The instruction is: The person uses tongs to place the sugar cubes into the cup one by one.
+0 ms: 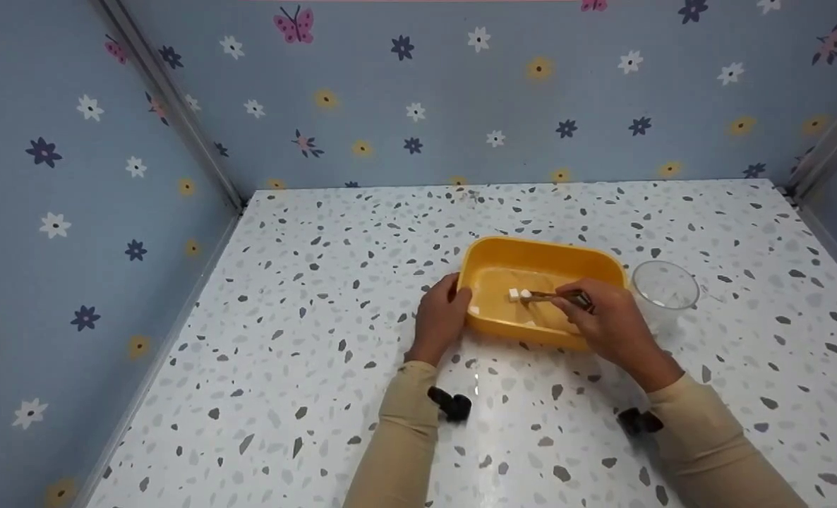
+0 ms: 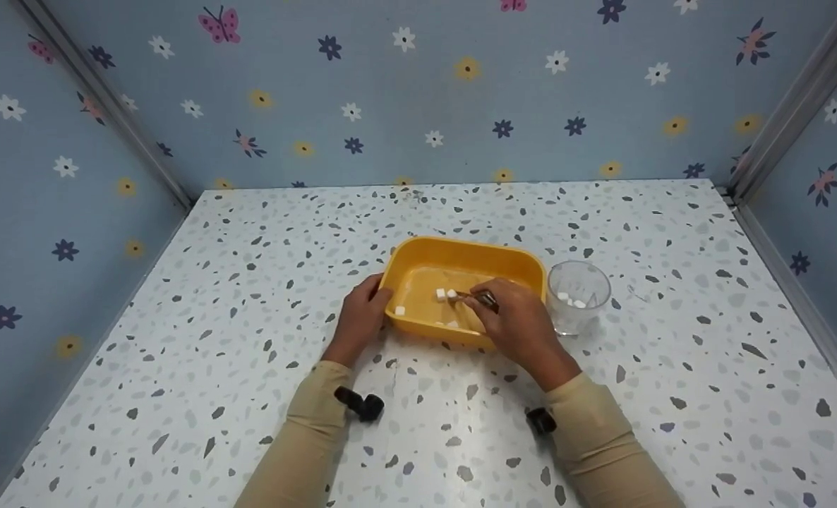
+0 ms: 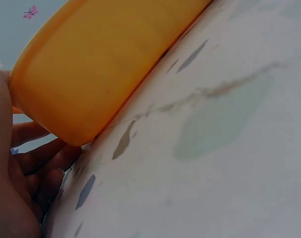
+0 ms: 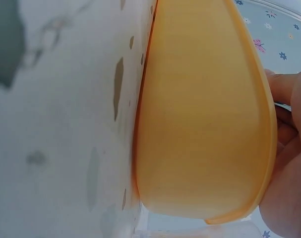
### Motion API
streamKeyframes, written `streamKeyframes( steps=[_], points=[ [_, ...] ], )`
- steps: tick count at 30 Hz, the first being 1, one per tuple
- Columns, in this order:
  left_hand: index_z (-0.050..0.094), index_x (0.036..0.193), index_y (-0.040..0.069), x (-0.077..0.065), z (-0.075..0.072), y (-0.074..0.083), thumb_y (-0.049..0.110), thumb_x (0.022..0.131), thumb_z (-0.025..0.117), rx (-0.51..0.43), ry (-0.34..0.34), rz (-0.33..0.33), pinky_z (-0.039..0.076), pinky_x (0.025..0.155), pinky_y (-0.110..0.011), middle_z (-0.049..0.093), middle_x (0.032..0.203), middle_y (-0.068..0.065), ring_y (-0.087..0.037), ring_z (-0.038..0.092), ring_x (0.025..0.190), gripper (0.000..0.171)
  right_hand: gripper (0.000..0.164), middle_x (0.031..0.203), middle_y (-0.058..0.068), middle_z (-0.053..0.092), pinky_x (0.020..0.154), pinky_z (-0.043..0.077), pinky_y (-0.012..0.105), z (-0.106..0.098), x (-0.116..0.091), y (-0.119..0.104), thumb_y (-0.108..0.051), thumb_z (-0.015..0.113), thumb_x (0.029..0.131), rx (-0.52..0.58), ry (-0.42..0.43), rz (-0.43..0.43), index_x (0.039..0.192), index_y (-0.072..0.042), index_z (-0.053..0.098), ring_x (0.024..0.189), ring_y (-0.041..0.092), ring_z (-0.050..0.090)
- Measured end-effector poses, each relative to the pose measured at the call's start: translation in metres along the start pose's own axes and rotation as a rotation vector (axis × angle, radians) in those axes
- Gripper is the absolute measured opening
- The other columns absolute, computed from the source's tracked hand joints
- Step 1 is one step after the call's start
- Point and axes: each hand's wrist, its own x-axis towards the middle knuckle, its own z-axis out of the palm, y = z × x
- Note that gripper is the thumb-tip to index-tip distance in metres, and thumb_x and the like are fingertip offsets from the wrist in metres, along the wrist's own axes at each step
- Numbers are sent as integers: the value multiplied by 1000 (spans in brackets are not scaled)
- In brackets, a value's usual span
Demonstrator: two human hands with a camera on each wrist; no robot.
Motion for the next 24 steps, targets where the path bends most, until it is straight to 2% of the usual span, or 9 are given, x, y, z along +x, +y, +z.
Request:
streamKeyframes(
  steps=[8, 12, 15, 19, 24],
  points=[
    [62, 136, 14, 0, 0, -1, 32, 98, 53, 3, 3, 11, 46, 101, -35, 65, 129, -2, -16, 60, 114, 43, 14, 88, 1, 70, 56, 49, 22, 0, -1, 0, -13, 75, 90, -27, 17, -3, 101, -4, 72, 66, 10, 55],
    [63, 136, 15, -1, 0, -2, 32, 98, 53, 10, 10, 11, 46, 100, -35, 66, 127, -1, -15, 60, 112, 43, 12, 83, 1, 68, 54, 45, 19, 0, -1, 1, -9, 76, 89, -34, 50, -58, 98, -3, 72, 62, 8, 54],
    [63, 135, 15, 0, 1, -2, 33, 97, 53, 14, 14, 7, 46, 100, -35, 66, 126, 0, -15, 60, 110, 43, 11, 80, 1, 66, 53, 44, 16, -1, -1, 1, -8, 76, 88, -40, 64, -63, 97, -2, 72, 59, 5, 56],
    [63, 135, 15, 0, 1, -2, 32, 97, 54, 10, 10, 5, 45, 101, -35, 66, 127, 0, -15, 60, 111, 43, 11, 79, 0, 66, 52, 46, 15, -3, -2, -2, -10, 75, 90, -41, 61, -20, 97, -2, 71, 59, 4, 59],
    [63, 136, 15, 1, 1, -2, 33, 97, 53, 13, 10, 2, 45, 100, -35, 66, 127, 0, -15, 60, 111, 43, 10, 75, 0, 67, 50, 45, 15, -7, -1, -3, -9, 73, 91, -36, 74, -10, 94, 0, 70, 59, 6, 61]
  ],
)
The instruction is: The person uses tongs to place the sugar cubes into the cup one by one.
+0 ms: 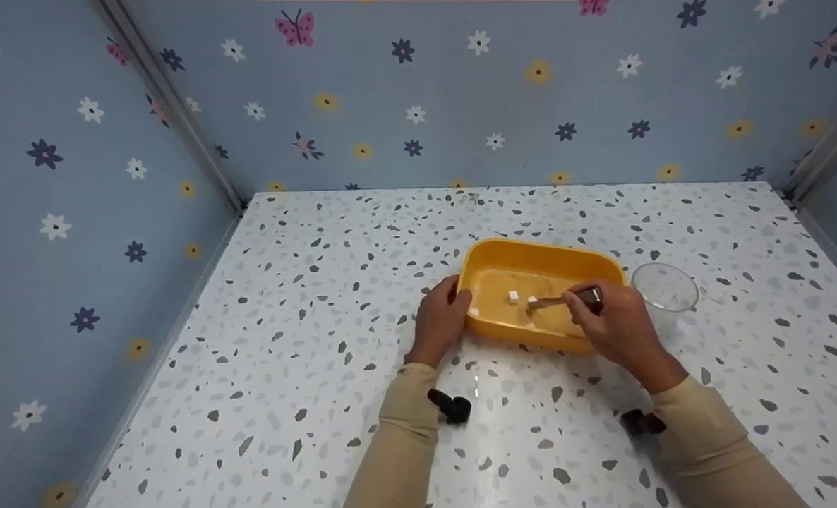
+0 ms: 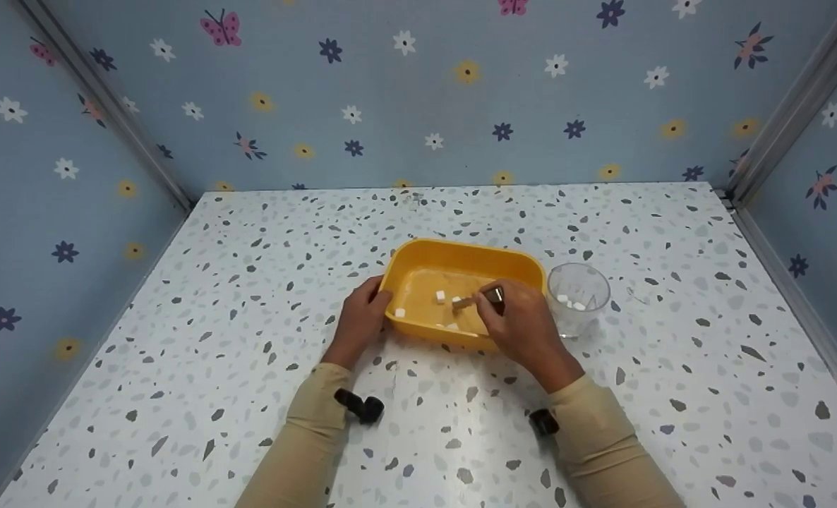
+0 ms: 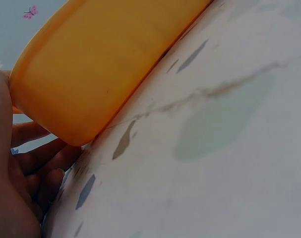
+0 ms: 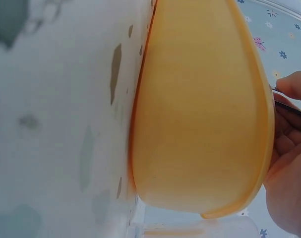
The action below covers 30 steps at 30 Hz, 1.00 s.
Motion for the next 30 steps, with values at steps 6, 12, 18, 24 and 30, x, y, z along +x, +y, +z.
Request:
streamKeyframes(
  steps=[6, 12, 18, 24, 30],
  points=[
    [63, 135, 15, 0, 0, 1, 33, 97, 53, -1, 2, 6, 46, 100, -36, 66, 126, -1, -15, 60, 110, 43, 8, 71, -1, 67, 48, 43, 16, -6, 1, 1, -6, 73, 90, 18, 4, -2, 91, 1, 69, 57, 7, 58],
    [64, 133, 15, 0, 0, 1, 32, 97, 53, 0, 7, 25, 47, 97, -36, 68, 123, -1, -15, 61, 107, 41, 4, 68, 0, 66, 46, 42, 16, -9, 2, 3, 0, 73, 87, 17, 33, -35, 88, 2, 70, 55, 7, 58],
    [63, 134, 15, -1, -1, 0, 32, 98, 52, 3, -1, 19, 47, 98, -37, 67, 123, -1, -16, 61, 108, 41, 7, 66, -1, 65, 46, 41, 16, -12, 2, 1, -3, 73, 88, 5, 47, -40, 87, 3, 70, 54, 7, 58],
    [61, 137, 15, -2, -1, 1, 33, 99, 52, -4, -10, 3, 46, 100, -36, 65, 127, -1, -15, 60, 110, 43, 8, 67, 0, 65, 46, 41, 16, -18, 3, -3, -4, 71, 91, 3, 57, -21, 85, 1, 68, 55, 8, 59],
    [61, 137, 14, -2, -1, 2, 33, 98, 52, -13, -13, -7, 46, 100, -35, 65, 127, -1, -15, 60, 109, 44, 9, 68, 1, 66, 49, 43, 14, -26, 5, -6, -5, 71, 91, -17, 65, -5, 87, 2, 68, 57, 8, 60]
  ],
)
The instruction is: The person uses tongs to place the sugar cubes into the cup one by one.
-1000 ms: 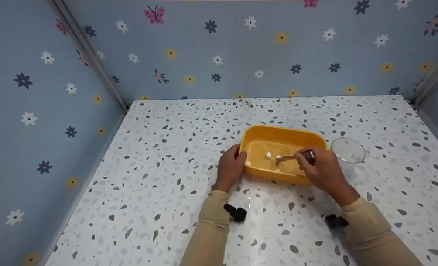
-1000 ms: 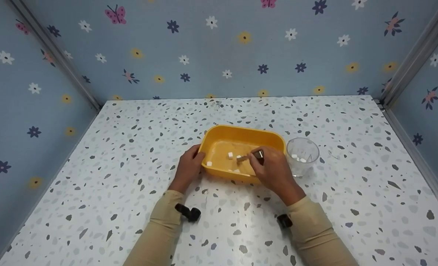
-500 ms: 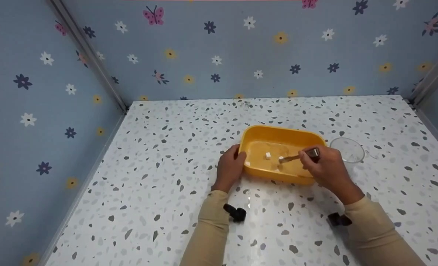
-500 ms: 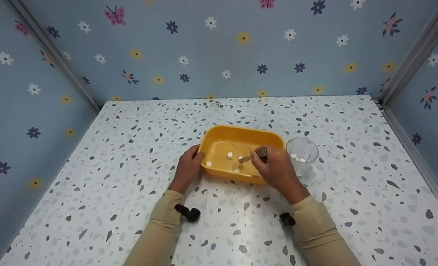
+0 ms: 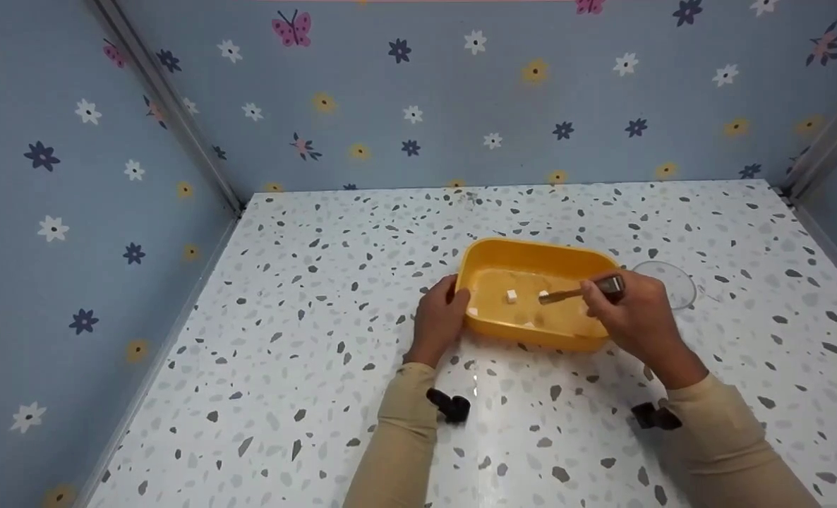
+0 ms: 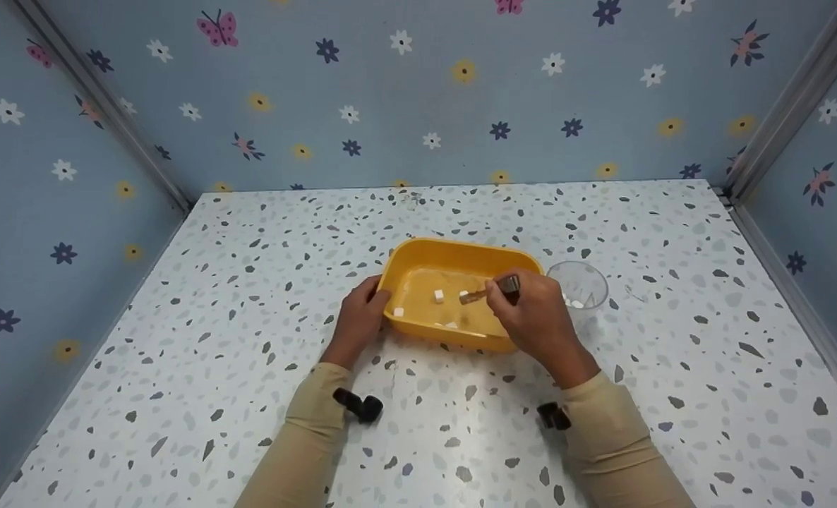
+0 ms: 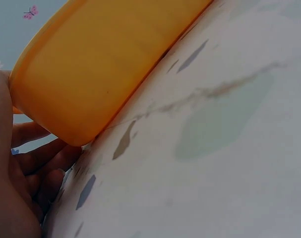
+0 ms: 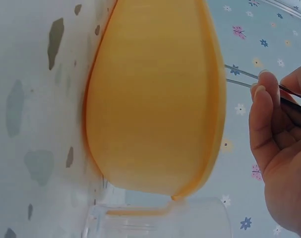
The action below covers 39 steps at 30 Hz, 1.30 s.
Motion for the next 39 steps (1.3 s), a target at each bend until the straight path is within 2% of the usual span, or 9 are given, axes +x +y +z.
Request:
streamKeyframes(
  steps=[6, 15, 25, 33, 39],
  points=[
    [61, 137, 15, 1, 0, 0, 35, 98, 52, 4, -1, 1, 46, 100, -35, 65, 128, 0, -14, 60, 110, 45, 10, 70, 3, 66, 52, 44, 11, -6, 2, -3, -5, 71, 91, -26, 20, 14, 88, 3, 69, 57, 10, 61],
    [60, 138, 16, 1, -2, -1, 35, 98, 51, -6, -7, -1, 45, 101, -37, 65, 128, -1, -16, 59, 112, 45, 11, 71, 5, 67, 56, 44, 8, -17, 6, -5, -6, 70, 92, -69, 41, -27, 88, 4, 69, 57, 11, 63],
    [60, 138, 13, 2, 1, 0, 33, 99, 52, -2, -7, -22, 47, 98, -33, 65, 127, -1, -13, 59, 106, 45, 8, 72, 5, 68, 56, 43, 6, -29, 7, -7, -4, 69, 91, -86, 54, -1, 89, 4, 69, 58, 10, 62],
    [61, 137, 14, 2, 2, -1, 33, 98, 52, -10, -3, -8, 48, 97, -34, 66, 125, 0, -13, 59, 105, 44, 9, 73, 7, 68, 55, 45, 7, -43, 8, -8, -4, 68, 92, -89, 56, 36, 89, 4, 68, 58, 7, 62],
    [62, 136, 15, 2, 1, -1, 33, 98, 52, 1, 5, -5, 48, 97, -36, 66, 125, 0, -14, 60, 106, 44, 13, 73, 8, 67, 58, 44, 5, -48, 10, -10, -7, 67, 93, -114, 69, 61, 90, 6, 67, 57, 14, 64]
  ],
)
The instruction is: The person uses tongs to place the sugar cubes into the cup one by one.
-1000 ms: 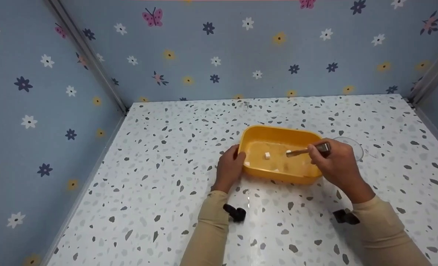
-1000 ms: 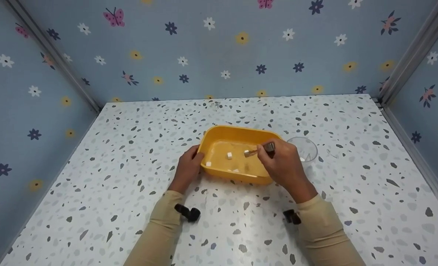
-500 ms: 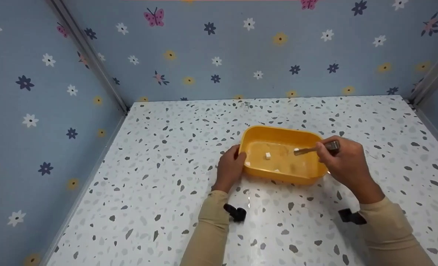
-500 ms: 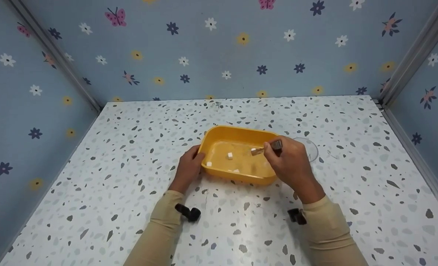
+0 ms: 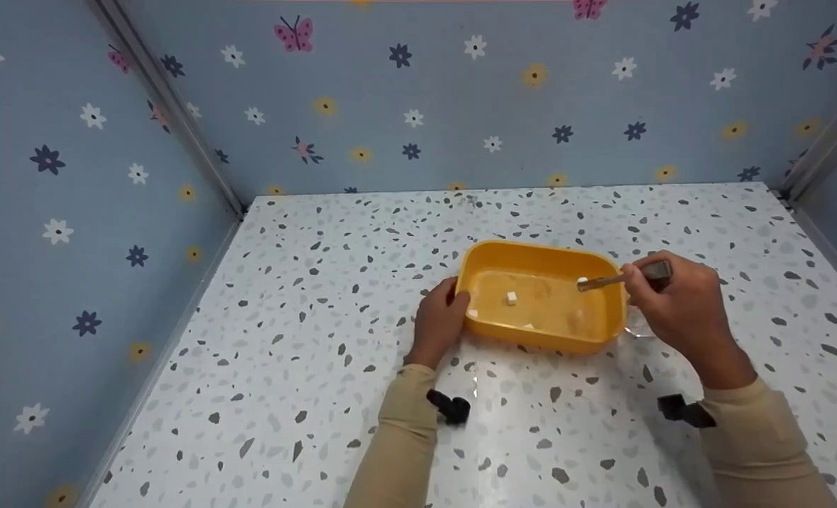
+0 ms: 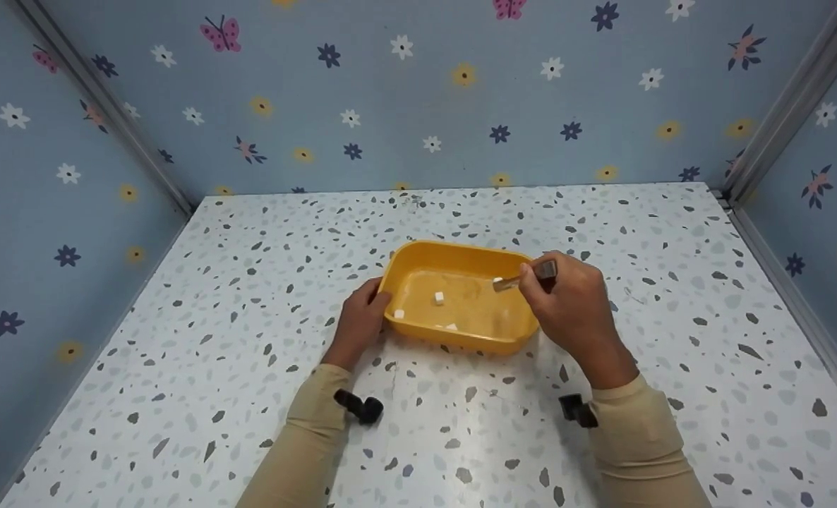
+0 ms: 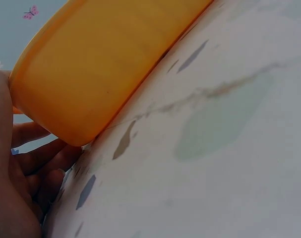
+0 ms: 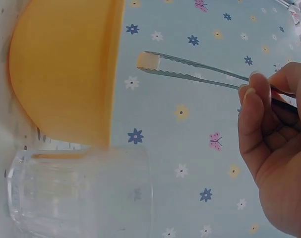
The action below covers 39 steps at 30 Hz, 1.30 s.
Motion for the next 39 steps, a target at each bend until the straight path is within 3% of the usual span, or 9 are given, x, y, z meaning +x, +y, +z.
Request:
streamKeyframes(
  steps=[13, 29, 39],
  points=[
    [60, 137, 14, 1, -3, 0, 34, 98, 52, -1, 0, 4, 46, 100, -35, 65, 127, -1, -14, 59, 110, 45, 14, 72, 8, 69, 55, 41, 6, -17, 4, -2, -9, 67, 93, -21, 55, 21, 91, 4, 68, 59, -10, 53],
    [61, 138, 14, -2, -2, 0, 34, 98, 52, -10, -8, 4, 46, 101, -38, 65, 129, -3, -19, 59, 114, 45, 21, 74, 15, 68, 53, 37, 5, -37, 3, 8, -15, 66, 95, -52, 72, 163, 95, 6, 68, 58, -13, 49],
    [61, 137, 14, -1, -1, 0, 33, 98, 52, -12, -6, 8, 47, 98, -37, 65, 126, -2, -17, 59, 108, 44, 25, 73, 18, 69, 51, 36, 6, -46, 3, 10, -17, 65, 96, -58, 95, 169, 94, 8, 68, 58, -18, 49]
  ],
)
